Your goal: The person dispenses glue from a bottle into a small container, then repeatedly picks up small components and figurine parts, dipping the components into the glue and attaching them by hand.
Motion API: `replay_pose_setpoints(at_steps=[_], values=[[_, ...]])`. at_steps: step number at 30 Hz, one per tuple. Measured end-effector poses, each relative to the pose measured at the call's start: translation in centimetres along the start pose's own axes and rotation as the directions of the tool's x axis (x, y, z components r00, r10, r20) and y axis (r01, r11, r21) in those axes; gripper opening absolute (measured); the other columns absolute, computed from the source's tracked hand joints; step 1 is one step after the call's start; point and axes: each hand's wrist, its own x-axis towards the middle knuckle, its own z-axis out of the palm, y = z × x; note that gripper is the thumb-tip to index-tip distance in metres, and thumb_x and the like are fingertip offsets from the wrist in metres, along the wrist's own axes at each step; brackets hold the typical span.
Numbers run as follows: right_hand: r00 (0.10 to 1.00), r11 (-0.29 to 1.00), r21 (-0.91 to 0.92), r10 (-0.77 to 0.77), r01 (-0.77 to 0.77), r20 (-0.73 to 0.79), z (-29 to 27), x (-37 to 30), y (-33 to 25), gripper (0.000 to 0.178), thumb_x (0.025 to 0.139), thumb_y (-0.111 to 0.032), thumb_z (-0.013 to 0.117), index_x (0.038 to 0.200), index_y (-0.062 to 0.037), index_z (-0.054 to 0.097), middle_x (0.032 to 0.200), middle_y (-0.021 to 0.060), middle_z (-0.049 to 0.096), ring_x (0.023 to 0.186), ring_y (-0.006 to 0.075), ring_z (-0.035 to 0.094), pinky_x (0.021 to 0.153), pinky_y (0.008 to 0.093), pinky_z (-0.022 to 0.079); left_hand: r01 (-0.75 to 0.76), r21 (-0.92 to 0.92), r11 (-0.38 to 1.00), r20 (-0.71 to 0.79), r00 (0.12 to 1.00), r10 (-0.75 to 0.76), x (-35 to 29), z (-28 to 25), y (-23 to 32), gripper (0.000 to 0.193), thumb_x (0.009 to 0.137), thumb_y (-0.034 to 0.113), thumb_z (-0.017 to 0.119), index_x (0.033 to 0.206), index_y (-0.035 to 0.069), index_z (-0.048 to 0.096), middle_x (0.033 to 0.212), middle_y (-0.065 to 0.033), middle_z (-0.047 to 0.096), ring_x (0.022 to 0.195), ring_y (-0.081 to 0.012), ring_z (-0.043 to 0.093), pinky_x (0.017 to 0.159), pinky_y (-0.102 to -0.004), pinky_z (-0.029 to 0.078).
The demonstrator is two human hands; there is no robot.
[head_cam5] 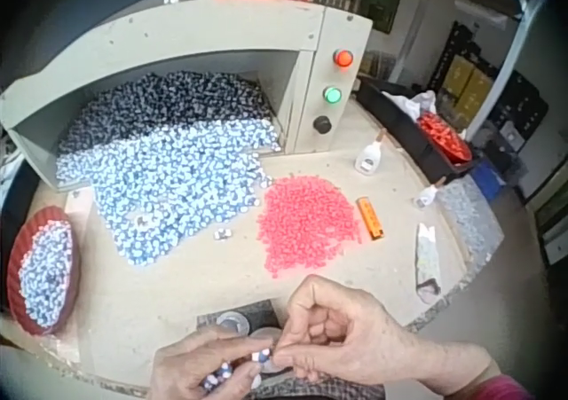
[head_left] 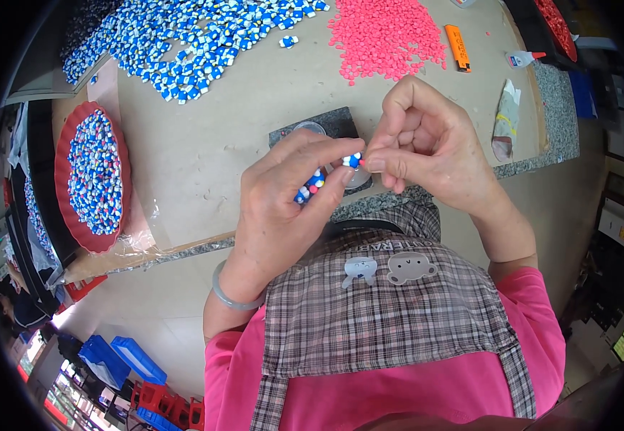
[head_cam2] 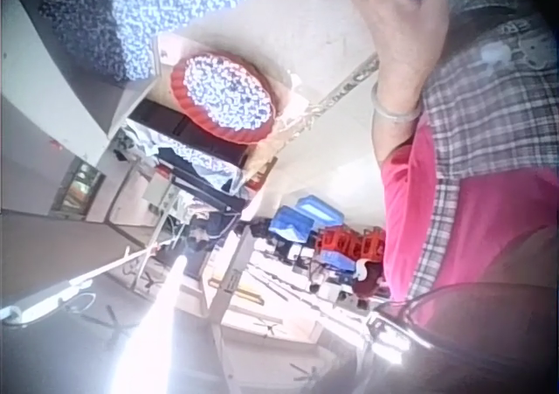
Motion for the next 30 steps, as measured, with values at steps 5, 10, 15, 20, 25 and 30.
replay_pose_setpoints(at_steps=[5,10,15,20,25,30], values=[[1.0,0.995,-0.099,0.002,-0.004,-0.02,0.5,-0.2,-0.2,0.025,0.084,0.003,0.066,0.09,-0.0052,0.044,0.078,0.0077,0.064,0.061,0.0063,0.059,0.051,0.0176,0.048,-0.055,0.086,0.995,-0.005,0.998,0.055,0.0,0.1,-0.1,0.023,0.076,-0.004,0.066,0.098,0.001,0.068,0.086,-0.0115,0.063,0.075,-0.0243,0.064,0.063,-0.0312,0.051],[0.998,0.99,-0.132,-0.053,0.047,-0.041,0.7,-0.3,-0.2,0.024,0.084,0.003,0.066,0.09,-0.0047,0.044,0.078,0.0071,0.063,0.062,0.006,0.058,0.052,0.0178,0.048,-0.09,0.121,0.989,-0.015,0.996,0.093,0.1,0.1,0.1,0.022,0.076,-0.005,0.066,0.097,0.001,0.067,0.086,-0.0117,0.063,0.075,-0.0245,0.064,0.062,-0.0315,0.052],[0.997,0.982,-0.185,-0.056,0.046,-0.052,0.8,-0.2,-0.1,0.023,0.084,0.003,0.065,0.091,-0.0039,0.044,0.078,0.0065,0.062,0.063,0.0066,0.059,0.053,0.0182,0.049,-0.142,0.15,0.978,-0.036,0.988,0.149,0.1,0.5,-0.3,0.023,0.075,-0.007,0.066,0.097,-0.001,0.067,0.085,-0.0117,0.062,0.072,-0.025,0.064,0.06,-0.0316,0.052],[0.969,0.87,-0.453,-0.242,0.195,-0.048,1.0,-0.4,0.8,0.023,0.082,0.004,0.067,0.09,-0.0025,0.046,0.079,0.0066,0.061,0.064,0.0074,0.061,0.054,0.0191,0.051,-0.224,0.214,0.951,-0.053,0.969,0.24,0.3,0.6,-0.4,0.024,0.074,-0.009,0.066,0.097,0.0,0.066,0.084,-0.0114,0.061,0.069,-0.0245,0.062,0.055,-0.0317,0.05],[0.826,0.579,-0.697,-0.562,0.422,0.033,0.8,-0.1,1.2,0.028,0.077,0.001,0.074,0.088,-0.0024,0.048,0.076,0.0056,0.061,0.064,0.0064,0.061,0.054,0.0188,0.05,-0.152,0.171,0.973,-0.036,0.986,0.161,0.3,0.1,-0.1,0.022,0.075,-0.006,0.066,0.097,0.001,0.066,0.084,-0.0113,0.061,0.071,-0.0241,0.063,0.058,-0.0316,0.05],[0.928,0.879,-0.377,-0.356,0.292,-0.11,0.3,0.4,1.4,0.029,0.076,-0.001,0.075,0.088,-0.0045,0.049,0.072,0.0019,0.058,0.062,0.0057,0.058,0.053,0.0187,0.047,-0.08,-0.008,0.997,-0.02,0.997,0.08,0.4,-0.5,-0.3,0.02,0.079,-0.002,0.065,0.098,0.001,0.067,0.084,-0.0091,0.063,0.075,-0.0189,0.063,0.062,-0.0274,0.049]])
